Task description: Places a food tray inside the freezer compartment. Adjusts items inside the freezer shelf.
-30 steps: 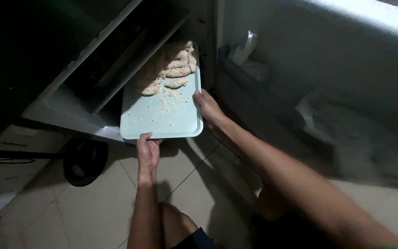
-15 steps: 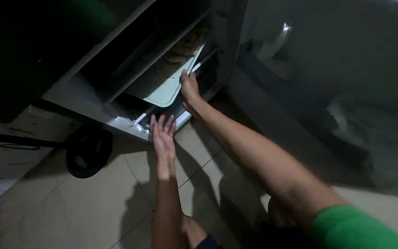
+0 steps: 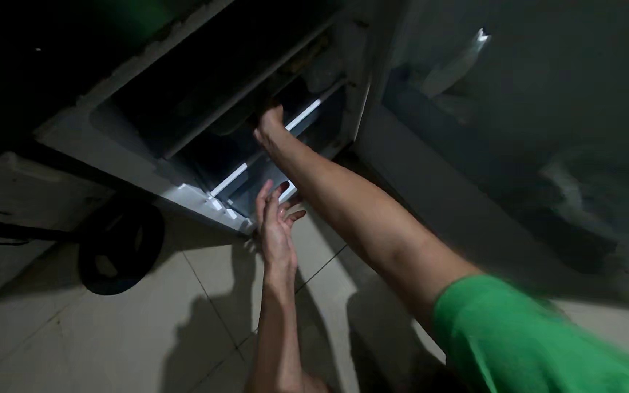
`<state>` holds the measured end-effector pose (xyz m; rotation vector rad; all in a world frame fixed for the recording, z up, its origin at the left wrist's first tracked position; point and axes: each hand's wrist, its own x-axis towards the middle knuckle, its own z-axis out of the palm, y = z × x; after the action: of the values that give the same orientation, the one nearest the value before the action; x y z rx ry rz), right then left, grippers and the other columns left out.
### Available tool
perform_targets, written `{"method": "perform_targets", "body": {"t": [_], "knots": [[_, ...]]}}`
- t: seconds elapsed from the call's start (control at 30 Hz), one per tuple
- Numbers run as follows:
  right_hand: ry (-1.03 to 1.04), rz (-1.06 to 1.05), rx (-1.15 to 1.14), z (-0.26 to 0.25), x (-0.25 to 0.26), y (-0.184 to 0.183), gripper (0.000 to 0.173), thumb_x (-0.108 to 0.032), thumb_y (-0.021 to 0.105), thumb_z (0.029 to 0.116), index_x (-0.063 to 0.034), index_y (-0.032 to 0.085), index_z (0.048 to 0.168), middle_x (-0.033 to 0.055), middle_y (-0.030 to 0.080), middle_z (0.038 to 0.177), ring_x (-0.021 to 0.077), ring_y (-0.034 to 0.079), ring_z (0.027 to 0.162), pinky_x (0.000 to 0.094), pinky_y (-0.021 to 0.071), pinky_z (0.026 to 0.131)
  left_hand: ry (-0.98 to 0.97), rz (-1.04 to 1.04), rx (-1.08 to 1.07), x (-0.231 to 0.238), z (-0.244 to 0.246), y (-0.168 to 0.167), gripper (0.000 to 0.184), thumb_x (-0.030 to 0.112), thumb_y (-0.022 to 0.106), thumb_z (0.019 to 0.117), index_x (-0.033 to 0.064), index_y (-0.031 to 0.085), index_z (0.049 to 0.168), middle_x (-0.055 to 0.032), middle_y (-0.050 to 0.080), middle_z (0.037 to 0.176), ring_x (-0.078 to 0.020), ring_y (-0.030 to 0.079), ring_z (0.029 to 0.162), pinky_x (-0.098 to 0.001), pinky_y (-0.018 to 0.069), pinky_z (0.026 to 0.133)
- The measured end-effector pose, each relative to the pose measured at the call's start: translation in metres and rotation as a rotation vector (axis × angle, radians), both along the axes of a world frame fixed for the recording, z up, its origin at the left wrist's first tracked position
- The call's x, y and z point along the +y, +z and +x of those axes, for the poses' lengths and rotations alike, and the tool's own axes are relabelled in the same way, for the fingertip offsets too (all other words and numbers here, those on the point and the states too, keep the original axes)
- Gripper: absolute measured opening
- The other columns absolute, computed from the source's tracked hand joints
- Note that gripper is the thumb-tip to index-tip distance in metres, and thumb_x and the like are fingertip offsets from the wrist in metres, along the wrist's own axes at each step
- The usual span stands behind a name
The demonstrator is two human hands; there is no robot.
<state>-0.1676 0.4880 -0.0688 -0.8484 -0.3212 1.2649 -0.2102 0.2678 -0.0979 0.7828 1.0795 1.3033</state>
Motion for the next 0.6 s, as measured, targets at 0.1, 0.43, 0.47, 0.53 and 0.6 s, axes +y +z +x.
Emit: {"method": "perform_targets", "body": {"t": [0.1,0.43,0.47,0.53,0.6], "knots": [[0.055,0.002,-0.111,0.003,0.0,-0.003,0.029,-0.014,0.044,0.1097,0.0002,0.051,0.135,0.0145,0.059,0.114,0.019,0.059,0.095,0.0355,0.0545,0.079,-0.005,-0.02,0.004,-0.002,0.005,0.002,0.04,0.026,0.035,0.1119,0.0161,0.047,0.149,-0.0091,0.06,0.137,-0.0229,0.068,0.099,-0.0388,0.0579,0.077],[0.154,0.05,-0.103,0.022,0.027,-0.021,0.025,-0.015,0.048,0.1088,-0.0015,0.054,0.129,0.0133,0.062,0.107,0.0194,0.062,0.088,0.0351,0.0574,0.073,-0.074,-0.027,0.044,-0.003,0.015,0.001,0.04,0.028,0.035,0.1127,0.0152,0.052,0.146,-0.0099,0.061,0.136,-0.023,0.069,0.096,-0.0364,0.058,0.075],[0.176,0.064,-0.11,0.025,0.028,-0.025,0.027,-0.016,0.047,0.1092,-0.0012,0.053,0.131,0.014,0.062,0.109,0.0202,0.063,0.089,0.036,0.0584,0.074,-0.081,-0.027,0.049,-0.003,0.015,0.001,0.039,0.028,0.035,0.1126,0.0149,0.052,0.146,-0.0097,0.061,0.136,-0.023,0.069,0.096,-0.0367,0.0585,0.075],[0.211,0.082,-0.117,0.03,0.026,-0.028,0.028,-0.017,0.046,0.11,-0.0011,0.054,0.132,0.0145,0.063,0.11,0.0215,0.066,0.09,0.0375,0.0601,0.075,-0.096,-0.015,0.053,-0.002,0.017,-0.001,0.04,0.029,0.035,0.1125,0.0137,0.052,0.146,-0.0103,0.061,0.135,-0.0241,0.069,0.096,-0.0381,0.0592,0.075],[0.22,0.108,-0.094,0.033,0.025,-0.03,0.03,-0.02,0.043,0.111,-0.0014,0.054,0.131,0.0149,0.064,0.109,0.0237,0.067,0.09,0.0404,0.061,0.075,-0.11,-0.01,0.066,-0.002,0.018,-0.001,0.04,0.03,0.035,0.1126,0.0136,0.052,0.145,-0.0108,0.061,0.135,-0.0247,0.069,0.097,-0.0387,0.0595,0.076]]}}
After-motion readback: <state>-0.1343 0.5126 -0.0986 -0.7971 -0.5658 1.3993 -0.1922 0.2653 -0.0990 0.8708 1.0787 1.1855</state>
